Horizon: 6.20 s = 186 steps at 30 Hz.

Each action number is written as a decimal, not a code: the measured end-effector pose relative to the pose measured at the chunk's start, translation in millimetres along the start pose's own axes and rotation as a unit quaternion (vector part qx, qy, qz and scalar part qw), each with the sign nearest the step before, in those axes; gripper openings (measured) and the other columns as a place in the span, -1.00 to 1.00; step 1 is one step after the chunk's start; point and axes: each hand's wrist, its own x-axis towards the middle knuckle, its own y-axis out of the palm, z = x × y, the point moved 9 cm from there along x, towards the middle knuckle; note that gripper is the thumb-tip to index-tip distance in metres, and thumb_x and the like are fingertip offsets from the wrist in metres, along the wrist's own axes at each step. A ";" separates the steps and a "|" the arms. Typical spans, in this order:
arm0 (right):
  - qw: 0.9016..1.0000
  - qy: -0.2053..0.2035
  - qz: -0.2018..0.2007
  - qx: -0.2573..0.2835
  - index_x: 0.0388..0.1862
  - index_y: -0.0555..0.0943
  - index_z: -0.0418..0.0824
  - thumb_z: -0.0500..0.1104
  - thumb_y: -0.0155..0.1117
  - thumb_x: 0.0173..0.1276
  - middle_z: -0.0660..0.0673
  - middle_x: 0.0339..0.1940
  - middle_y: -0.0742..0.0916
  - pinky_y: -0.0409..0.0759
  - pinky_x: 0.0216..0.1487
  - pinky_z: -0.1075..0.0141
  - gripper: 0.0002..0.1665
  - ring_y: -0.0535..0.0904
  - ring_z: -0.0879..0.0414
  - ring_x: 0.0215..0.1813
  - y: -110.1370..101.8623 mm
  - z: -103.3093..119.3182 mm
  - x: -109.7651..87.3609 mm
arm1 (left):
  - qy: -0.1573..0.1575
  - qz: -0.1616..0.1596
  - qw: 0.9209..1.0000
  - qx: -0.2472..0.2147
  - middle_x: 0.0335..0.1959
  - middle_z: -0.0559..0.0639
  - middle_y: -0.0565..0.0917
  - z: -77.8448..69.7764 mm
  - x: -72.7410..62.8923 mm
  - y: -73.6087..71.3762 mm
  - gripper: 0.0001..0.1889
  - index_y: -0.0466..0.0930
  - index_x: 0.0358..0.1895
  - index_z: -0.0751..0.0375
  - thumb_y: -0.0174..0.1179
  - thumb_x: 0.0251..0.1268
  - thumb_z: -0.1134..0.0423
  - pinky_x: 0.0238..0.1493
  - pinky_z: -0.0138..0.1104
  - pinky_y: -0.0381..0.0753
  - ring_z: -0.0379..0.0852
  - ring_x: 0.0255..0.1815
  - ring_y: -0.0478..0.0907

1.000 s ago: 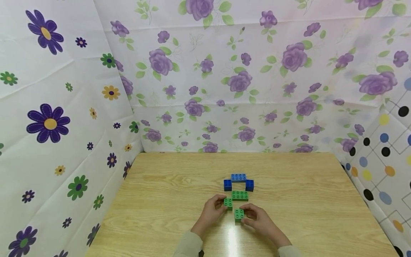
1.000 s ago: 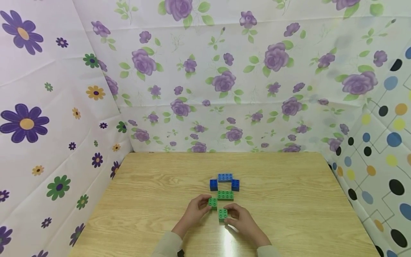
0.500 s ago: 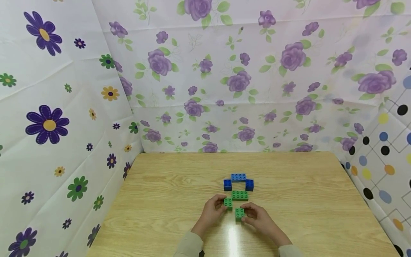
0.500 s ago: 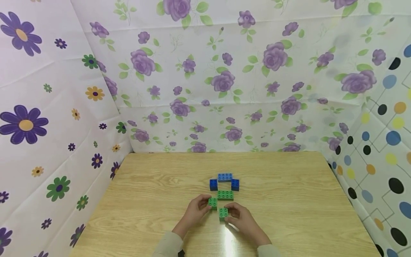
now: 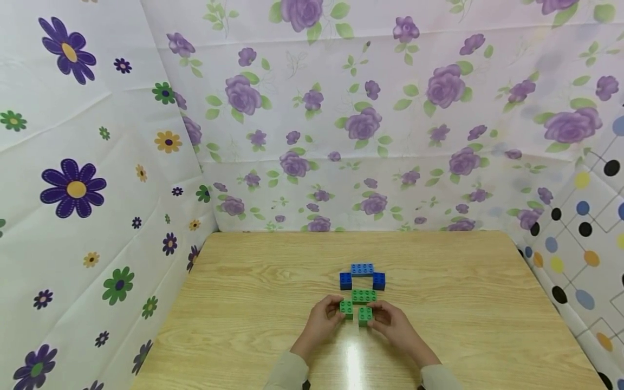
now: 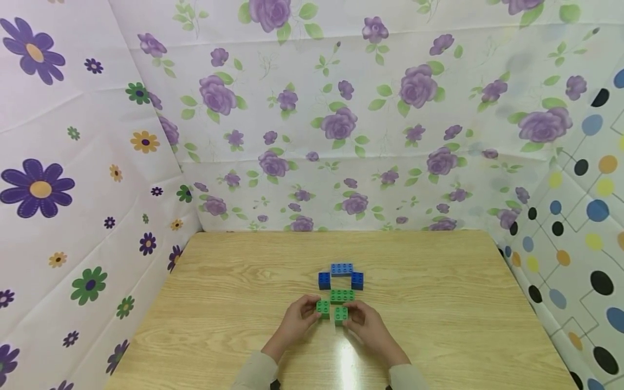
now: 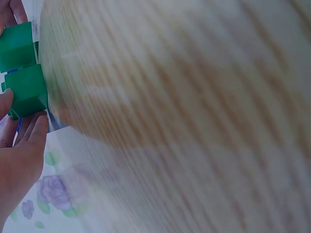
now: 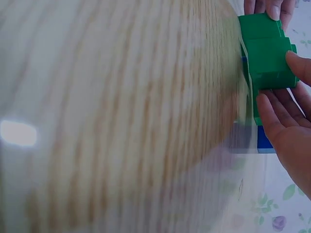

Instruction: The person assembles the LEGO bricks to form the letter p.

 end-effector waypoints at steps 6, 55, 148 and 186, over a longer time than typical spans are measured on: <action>1.000 -0.009 -0.004 0.010 0.19 0.47 -0.35 -0.31 0.33 0.28 -0.37 0.22 0.52 0.59 0.12 0.32 -0.50 0.49 -0.23 0.22 0.0 1.6 2.8 | 0.003 0.001 1.000 0.001 0.11 0.12 0.53 2.0 -0.2 1.6 -0.65 0.46 0.15 0.35 0.18 0.32 0.45 0.21 -0.26 0.52 0.09 0.20 0.47; 0.998 0.003 0.001 0.056 0.22 0.40 -0.46 -0.37 0.30 0.29 -0.41 0.18 0.52 0.62 0.09 0.31 -0.47 0.46 -0.29 0.23 -0.2 -6.2 6.8 | 0.044 0.015 0.998 -0.031 0.17 0.03 0.53 -25.9 3.2 1.6 -0.61 0.45 0.23 0.16 0.17 0.36 0.33 0.23 -0.33 0.50 0.01 0.25 0.46; 0.999 0.000 -0.001 0.035 0.16 0.47 -0.41 -0.31 0.37 0.24 -0.34 0.12 0.60 0.60 0.13 0.28 -0.48 0.53 -0.20 0.18 3.9 0.5 9.2 | 0.107 0.072 0.965 0.227 0.13 0.01 0.54 -54.5 4.8 30.3 -0.62 0.43 0.21 0.19 0.17 0.36 0.35 0.17 -0.28 0.55 -0.02 0.17 0.50; 0.996 0.012 -0.090 -0.003 0.17 0.53 -0.33 -0.40 0.31 0.27 -0.25 0.08 0.64 0.61 0.09 0.35 -0.54 0.56 -0.11 0.14 -33.1 2.1 10.2 | 0.038 0.067 0.997 -0.002 0.07 0.02 0.60 -28.2 8.6 28.2 -0.65 0.53 0.14 0.12 0.24 0.29 0.34 0.22 -0.32 0.51 -0.10 0.14 0.53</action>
